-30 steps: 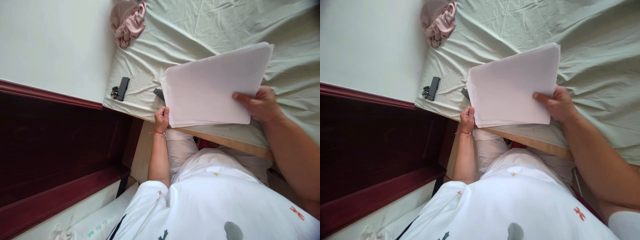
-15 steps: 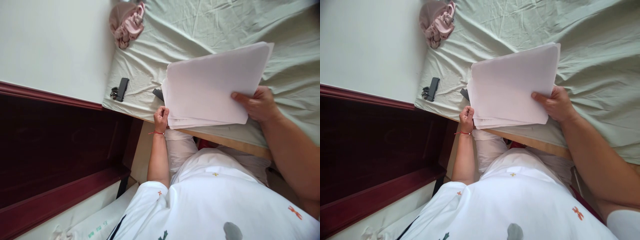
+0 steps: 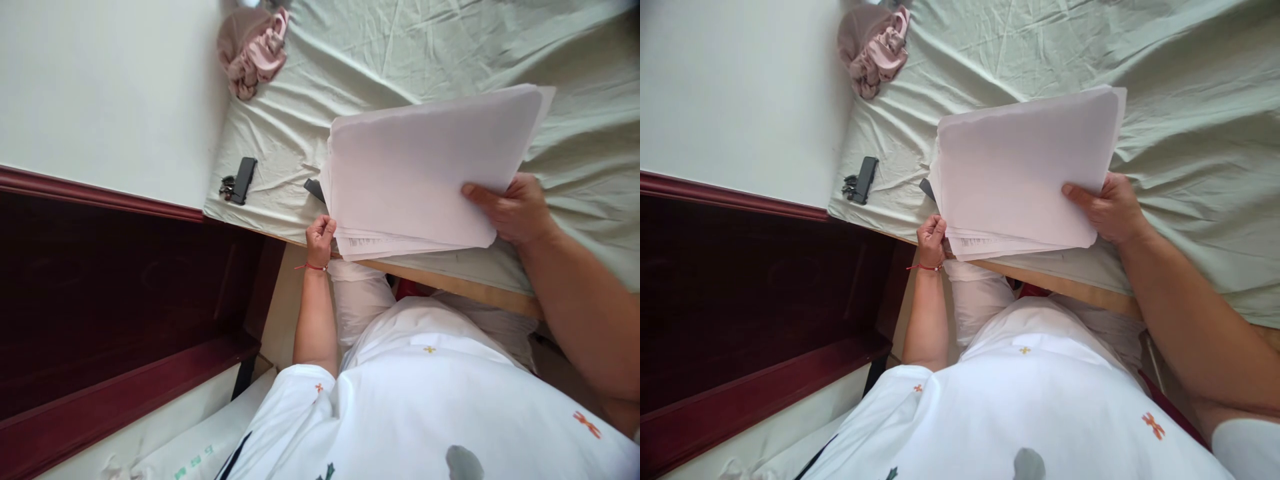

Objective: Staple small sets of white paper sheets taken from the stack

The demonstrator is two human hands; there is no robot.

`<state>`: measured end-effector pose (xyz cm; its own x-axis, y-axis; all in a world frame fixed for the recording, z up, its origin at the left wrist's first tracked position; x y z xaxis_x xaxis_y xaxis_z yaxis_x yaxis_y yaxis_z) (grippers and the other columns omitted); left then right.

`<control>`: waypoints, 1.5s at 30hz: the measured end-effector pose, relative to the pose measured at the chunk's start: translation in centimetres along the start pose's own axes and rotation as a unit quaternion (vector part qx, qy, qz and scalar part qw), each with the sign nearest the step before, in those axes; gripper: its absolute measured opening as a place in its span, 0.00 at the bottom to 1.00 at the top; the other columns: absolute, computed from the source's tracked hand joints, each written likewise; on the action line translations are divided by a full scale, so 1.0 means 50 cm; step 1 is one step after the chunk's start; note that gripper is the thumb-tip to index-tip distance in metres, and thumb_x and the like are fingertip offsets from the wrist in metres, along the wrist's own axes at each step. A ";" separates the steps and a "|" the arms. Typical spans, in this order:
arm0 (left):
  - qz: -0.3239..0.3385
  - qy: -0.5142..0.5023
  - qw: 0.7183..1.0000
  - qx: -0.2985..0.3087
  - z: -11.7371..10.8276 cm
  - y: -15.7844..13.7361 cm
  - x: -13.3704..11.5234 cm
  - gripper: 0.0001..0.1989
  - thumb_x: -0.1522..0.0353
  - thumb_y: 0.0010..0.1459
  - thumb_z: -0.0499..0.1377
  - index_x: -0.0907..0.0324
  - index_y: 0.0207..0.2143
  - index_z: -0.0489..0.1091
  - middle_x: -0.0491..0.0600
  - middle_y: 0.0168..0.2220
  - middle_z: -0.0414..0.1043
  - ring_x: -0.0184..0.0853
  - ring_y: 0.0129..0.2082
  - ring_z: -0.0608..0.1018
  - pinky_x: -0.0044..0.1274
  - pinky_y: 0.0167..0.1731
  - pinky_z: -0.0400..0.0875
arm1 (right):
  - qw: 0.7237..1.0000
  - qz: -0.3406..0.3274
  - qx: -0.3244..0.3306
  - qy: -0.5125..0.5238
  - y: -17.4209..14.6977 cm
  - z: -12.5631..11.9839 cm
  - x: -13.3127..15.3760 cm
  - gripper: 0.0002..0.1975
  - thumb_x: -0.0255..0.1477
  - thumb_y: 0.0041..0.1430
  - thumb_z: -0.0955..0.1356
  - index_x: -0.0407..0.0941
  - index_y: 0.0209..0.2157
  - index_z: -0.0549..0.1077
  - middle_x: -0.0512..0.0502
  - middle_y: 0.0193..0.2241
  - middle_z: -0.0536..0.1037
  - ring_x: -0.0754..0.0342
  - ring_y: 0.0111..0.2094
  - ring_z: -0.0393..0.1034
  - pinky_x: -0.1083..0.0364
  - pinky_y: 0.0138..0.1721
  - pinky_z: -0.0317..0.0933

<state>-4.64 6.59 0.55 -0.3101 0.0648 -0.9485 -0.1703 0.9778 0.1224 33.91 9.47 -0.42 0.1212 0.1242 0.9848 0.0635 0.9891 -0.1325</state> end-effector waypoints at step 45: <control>-0.003 -0.009 0.999 -0.048 -0.007 0.004 0.014 0.24 0.49 0.58 0.64 0.58 0.25 0.65 0.41 0.22 0.58 0.27 0.24 0.64 0.22 0.28 0.62 | 1.000 -0.008 0.010 -0.010 -0.007 0.002 0.009 0.15 0.42 0.45 0.80 0.47 0.30 0.80 0.48 0.39 0.83 0.51 0.39 0.76 0.43 0.49 0.75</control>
<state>-5.20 6.77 -0.01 -0.2922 0.0636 -0.9542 -0.2604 0.9548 0.1434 33.85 9.20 0.06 0.1004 0.1098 0.9889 0.0447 0.9924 -0.1148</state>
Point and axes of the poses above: each hand's wrist, its own y-axis towards the middle knuckle, its own z-axis out of the palm, x = y × z, the point moved 7 cm from there along y, towards the middle knuckle
